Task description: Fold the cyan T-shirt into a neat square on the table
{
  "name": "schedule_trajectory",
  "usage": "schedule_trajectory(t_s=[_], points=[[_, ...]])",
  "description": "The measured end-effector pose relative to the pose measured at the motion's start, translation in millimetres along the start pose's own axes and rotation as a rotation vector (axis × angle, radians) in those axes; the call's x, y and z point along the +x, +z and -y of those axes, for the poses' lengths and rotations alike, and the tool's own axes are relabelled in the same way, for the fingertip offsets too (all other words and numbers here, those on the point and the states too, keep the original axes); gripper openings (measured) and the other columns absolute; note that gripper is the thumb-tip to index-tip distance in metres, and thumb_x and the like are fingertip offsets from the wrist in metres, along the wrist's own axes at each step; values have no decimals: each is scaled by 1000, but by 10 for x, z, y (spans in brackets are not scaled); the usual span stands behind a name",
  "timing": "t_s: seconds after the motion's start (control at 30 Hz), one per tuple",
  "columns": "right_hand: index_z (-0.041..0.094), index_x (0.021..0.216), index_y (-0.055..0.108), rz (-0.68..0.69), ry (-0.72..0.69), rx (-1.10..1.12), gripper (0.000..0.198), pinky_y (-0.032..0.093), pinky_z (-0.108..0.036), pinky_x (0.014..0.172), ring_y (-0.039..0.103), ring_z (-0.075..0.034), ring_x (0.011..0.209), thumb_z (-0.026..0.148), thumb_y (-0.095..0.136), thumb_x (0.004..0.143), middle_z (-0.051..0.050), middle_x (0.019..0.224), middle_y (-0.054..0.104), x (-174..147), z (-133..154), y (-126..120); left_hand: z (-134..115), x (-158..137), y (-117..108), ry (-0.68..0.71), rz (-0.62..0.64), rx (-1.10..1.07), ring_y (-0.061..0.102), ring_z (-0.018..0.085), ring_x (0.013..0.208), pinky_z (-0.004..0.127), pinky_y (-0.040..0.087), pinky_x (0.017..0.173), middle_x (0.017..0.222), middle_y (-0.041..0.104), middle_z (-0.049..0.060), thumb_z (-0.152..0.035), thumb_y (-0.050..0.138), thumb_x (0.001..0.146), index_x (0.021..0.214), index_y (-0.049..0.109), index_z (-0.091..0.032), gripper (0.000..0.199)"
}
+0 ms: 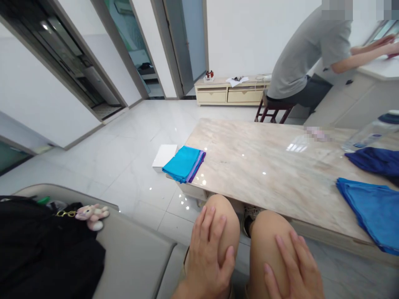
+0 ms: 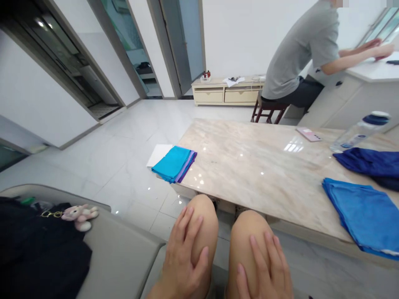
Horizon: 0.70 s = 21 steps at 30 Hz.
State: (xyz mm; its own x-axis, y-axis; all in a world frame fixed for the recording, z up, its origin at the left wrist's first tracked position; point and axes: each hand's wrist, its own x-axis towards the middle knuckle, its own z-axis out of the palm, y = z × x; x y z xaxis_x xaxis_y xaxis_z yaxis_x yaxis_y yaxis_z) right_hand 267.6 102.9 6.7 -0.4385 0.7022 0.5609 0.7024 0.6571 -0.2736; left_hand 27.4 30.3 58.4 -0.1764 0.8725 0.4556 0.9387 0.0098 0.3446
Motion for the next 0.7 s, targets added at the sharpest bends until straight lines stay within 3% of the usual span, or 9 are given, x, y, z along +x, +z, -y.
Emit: schedule_trajectory(t_s=[0.2,0.33,0.4,0.47,0.53,0.6,0.7], points=[[20,182,27,-55,11,-27,79,43,-72,127,39,-47,166,36,54,109,-20,176,46,121,45,-221,70,-56,-5,-24,-48,-74,36,36,171,59,45,133,183,40,15,-24,62,102,178,34,-25,82],[20,173,43,-53,-35,-14,68,45,-66,127,47,-43,159,43,54,110,-20,170,50,364,-12,-323,104,-195,23,-67,-43,-180,36,35,171,59,42,134,182,39,15,-28,64,104,178,35,-27,79],[19,161,55,-47,-88,-14,56,47,-64,125,54,-40,152,42,55,110,-20,160,61,503,-77,-293,202,-257,43,-209,-104,-271,47,33,164,55,49,129,175,48,17,-33,65,106,174,42,-26,72],[19,147,66,-34,-149,-23,43,48,-62,125,61,-38,144,37,55,109,-17,146,71,611,-157,-242,400,-270,47,-389,-193,-359,64,29,145,49,58,117,155,65,16,-39,63,108,156,61,-23,51],[22,133,74,-26,-206,-38,34,50,-60,123,66,-36,138,30,56,106,-14,134,78,658,-262,-208,689,-211,18,-495,-245,-396,73,27,120,44,62,104,125,76,12,-43,60,109,122,75,-22,29],[25,124,78,-8,-266,-38,31,53,-59,118,68,-36,134,24,56,101,-13,130,80,637,-398,-205,1023,-59,-38,-518,-234,-358,73,25,102,41,61,95,104,77,8,-47,59,109,100,75,-22,31],[26,119,81,1,-299,22,30,56,-57,113,70,-36,132,25,60,97,-12,133,80,514,-610,-235,1481,364,-105,-494,-176,-223,70,25,95,40,58,92,100,77,8,-47,57,109,98,74,-22,32]])
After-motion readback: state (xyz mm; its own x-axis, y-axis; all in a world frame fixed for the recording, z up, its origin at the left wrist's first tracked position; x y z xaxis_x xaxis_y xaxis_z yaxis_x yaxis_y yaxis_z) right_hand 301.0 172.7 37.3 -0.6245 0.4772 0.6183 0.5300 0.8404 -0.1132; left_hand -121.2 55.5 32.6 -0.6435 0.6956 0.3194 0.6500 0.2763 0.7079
